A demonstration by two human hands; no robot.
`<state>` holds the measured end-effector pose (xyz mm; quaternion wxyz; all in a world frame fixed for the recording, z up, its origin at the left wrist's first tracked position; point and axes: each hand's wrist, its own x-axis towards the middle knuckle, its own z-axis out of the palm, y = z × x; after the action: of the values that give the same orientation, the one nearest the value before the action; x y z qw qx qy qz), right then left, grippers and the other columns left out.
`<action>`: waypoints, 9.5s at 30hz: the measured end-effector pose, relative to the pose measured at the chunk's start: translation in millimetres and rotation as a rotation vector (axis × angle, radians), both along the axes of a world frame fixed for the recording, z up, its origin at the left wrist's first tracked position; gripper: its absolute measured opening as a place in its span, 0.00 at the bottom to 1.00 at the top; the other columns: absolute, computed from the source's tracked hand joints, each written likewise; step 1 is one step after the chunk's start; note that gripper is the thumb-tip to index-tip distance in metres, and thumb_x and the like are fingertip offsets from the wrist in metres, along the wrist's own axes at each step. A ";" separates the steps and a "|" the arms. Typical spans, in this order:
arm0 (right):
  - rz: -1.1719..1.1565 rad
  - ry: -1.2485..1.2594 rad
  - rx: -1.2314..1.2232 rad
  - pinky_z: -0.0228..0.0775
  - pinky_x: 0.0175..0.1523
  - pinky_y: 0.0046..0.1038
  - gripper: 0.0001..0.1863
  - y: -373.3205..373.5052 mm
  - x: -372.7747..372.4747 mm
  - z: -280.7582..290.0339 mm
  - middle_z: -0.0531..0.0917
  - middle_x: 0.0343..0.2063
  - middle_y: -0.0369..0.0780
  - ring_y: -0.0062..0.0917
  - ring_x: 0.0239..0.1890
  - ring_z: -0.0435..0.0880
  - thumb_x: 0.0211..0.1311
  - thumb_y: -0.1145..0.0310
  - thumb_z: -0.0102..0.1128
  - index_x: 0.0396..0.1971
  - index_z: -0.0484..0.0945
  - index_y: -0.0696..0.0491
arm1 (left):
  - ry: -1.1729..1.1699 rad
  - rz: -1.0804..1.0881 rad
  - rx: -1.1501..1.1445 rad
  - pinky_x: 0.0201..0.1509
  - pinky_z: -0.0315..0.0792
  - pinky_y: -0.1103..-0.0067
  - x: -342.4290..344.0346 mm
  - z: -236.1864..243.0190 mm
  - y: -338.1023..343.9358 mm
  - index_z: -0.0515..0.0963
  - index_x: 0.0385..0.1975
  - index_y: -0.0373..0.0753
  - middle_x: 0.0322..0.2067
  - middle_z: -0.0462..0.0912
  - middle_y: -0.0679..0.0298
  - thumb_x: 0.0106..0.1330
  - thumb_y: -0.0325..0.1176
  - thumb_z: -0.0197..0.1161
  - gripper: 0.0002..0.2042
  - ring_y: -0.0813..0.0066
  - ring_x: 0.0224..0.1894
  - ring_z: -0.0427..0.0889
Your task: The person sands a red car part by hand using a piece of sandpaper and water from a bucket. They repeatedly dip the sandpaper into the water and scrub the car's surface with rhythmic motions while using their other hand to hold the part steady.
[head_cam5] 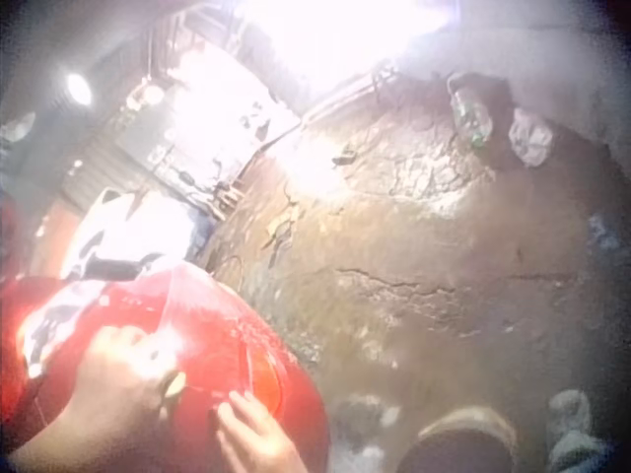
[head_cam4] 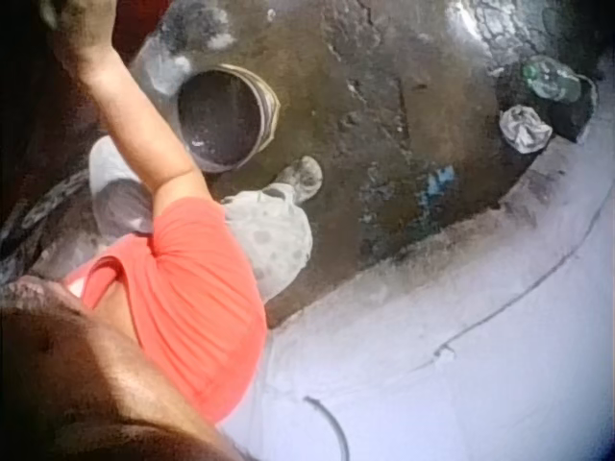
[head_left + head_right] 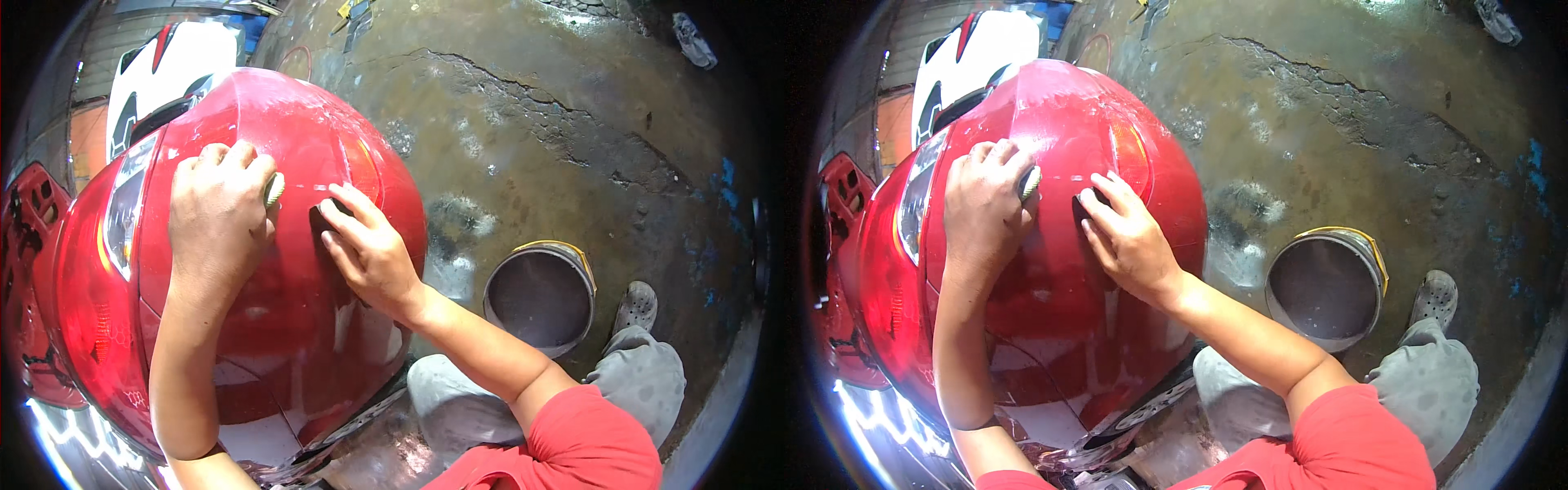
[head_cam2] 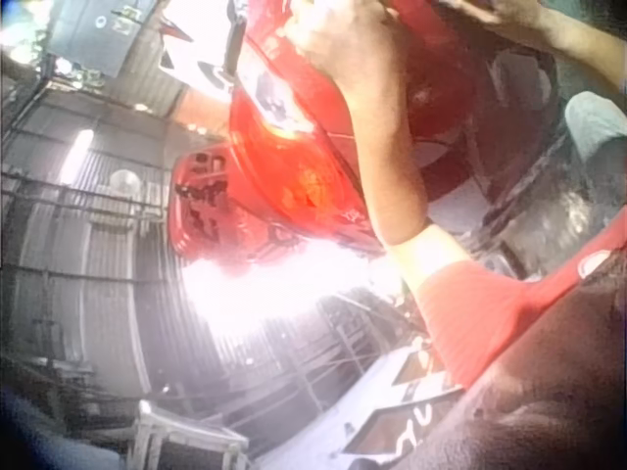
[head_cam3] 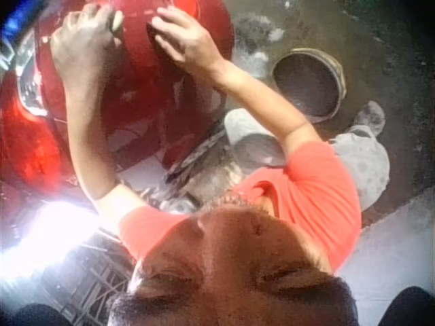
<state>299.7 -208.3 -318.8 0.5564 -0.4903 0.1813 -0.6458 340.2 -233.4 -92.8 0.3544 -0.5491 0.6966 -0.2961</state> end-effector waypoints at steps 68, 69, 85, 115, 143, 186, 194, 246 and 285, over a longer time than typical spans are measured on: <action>-0.124 -0.125 0.810 0.75 0.64 0.38 0.21 -81.5 3.2 -105.2 0.85 0.53 0.51 0.40 0.56 0.85 0.66 0.66 0.69 0.53 0.83 0.65 | 0.028 0.181 -0.088 0.53 0.79 0.60 10.9 -10.3 -23.4 0.83 0.42 0.38 0.43 0.86 0.55 0.64 0.34 0.68 0.10 0.50 0.48 0.86; -0.127 -0.176 0.874 0.75 0.64 0.37 0.22 -79.0 -2.8 -107.2 0.84 0.52 0.48 0.37 0.56 0.84 0.68 0.64 0.70 0.54 0.82 0.65 | 0.021 0.186 -0.089 0.53 0.79 0.60 11.3 -18.0 -23.9 0.83 0.42 0.38 0.43 0.86 0.55 0.64 0.34 0.68 0.10 0.50 0.48 0.86; 0.161 -0.799 0.744 0.83 0.32 0.27 0.21 -134.6 -143.4 -26.3 0.83 0.32 0.35 0.19 0.27 0.84 0.71 0.59 0.75 0.52 0.78 0.57 | 1.444 0.450 0.572 0.52 0.81 0.59 -140.6 -362.3 89.7 0.84 0.53 0.41 0.51 0.89 0.53 0.60 0.46 0.72 0.24 0.47 0.47 0.90; 0.332 -0.555 0.722 0.74 0.41 0.20 0.19 -97.1 -94.7 -18.7 0.84 0.35 0.32 0.11 0.36 0.79 0.73 0.58 0.69 0.49 0.82 0.59 | -0.245 0.246 0.386 0.87 0.42 0.54 14.0 -69.9 -5.9 0.63 0.80 0.38 0.81 0.62 0.56 0.75 0.73 0.43 0.47 0.59 0.86 0.49; 0.078 0.101 0.144 0.69 0.71 0.45 0.31 44.5 -33.5 -13.7 0.82 0.59 0.50 0.47 0.63 0.78 0.64 0.59 0.75 0.63 0.79 0.58 | -0.188 0.139 0.216 0.88 0.40 0.53 -8.9 40.5 62.4 0.70 0.77 0.48 0.80 0.65 0.61 0.69 0.65 0.62 0.40 0.56 0.85 0.52; -0.107 -0.059 -0.008 0.69 0.67 0.44 0.22 18.6 8.8 12.2 0.81 0.56 0.52 0.48 0.59 0.76 0.62 0.65 0.75 0.56 0.85 0.54 | -0.031 0.318 0.313 0.88 0.46 0.58 1.0 35.5 31.8 0.61 0.81 0.39 0.81 0.58 0.49 0.62 0.52 0.72 0.48 0.52 0.85 0.52; -0.094 -0.048 -0.015 0.70 0.65 0.45 0.22 32.7 6.8 18.6 0.80 0.57 0.51 0.47 0.58 0.77 0.60 0.67 0.76 0.55 0.84 0.54 | 0.052 0.279 0.302 0.88 0.45 0.58 12.4 31.4 37.0 0.62 0.78 0.29 0.80 0.61 0.46 0.61 0.47 0.66 0.45 0.54 0.85 0.53; -0.099 0.037 -0.011 0.67 0.68 0.46 0.22 -3.1 5.3 -0.4 0.80 0.57 0.48 0.48 0.61 0.76 0.63 0.66 0.76 0.58 0.85 0.48 | -0.090 0.245 0.213 0.84 0.55 0.50 -5.1 0.2 41.0 0.66 0.77 0.34 0.76 0.66 0.45 0.63 0.58 0.74 0.48 0.38 0.81 0.58; -0.109 -0.019 -0.050 0.69 0.67 0.44 0.22 -6.2 12.4 0.4 0.82 0.57 0.50 0.48 0.61 0.77 0.64 0.68 0.74 0.58 0.85 0.54 | -0.037 0.237 0.256 0.85 0.54 0.54 -1.9 6.2 40.5 0.63 0.76 0.26 0.76 0.65 0.40 0.55 0.58 0.79 0.55 0.37 0.81 0.57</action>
<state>312.1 -214.6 -318.4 0.5097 -0.4874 0.1861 -0.6841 338.3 -192.8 -86.6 0.4664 -0.5721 0.6525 -0.1714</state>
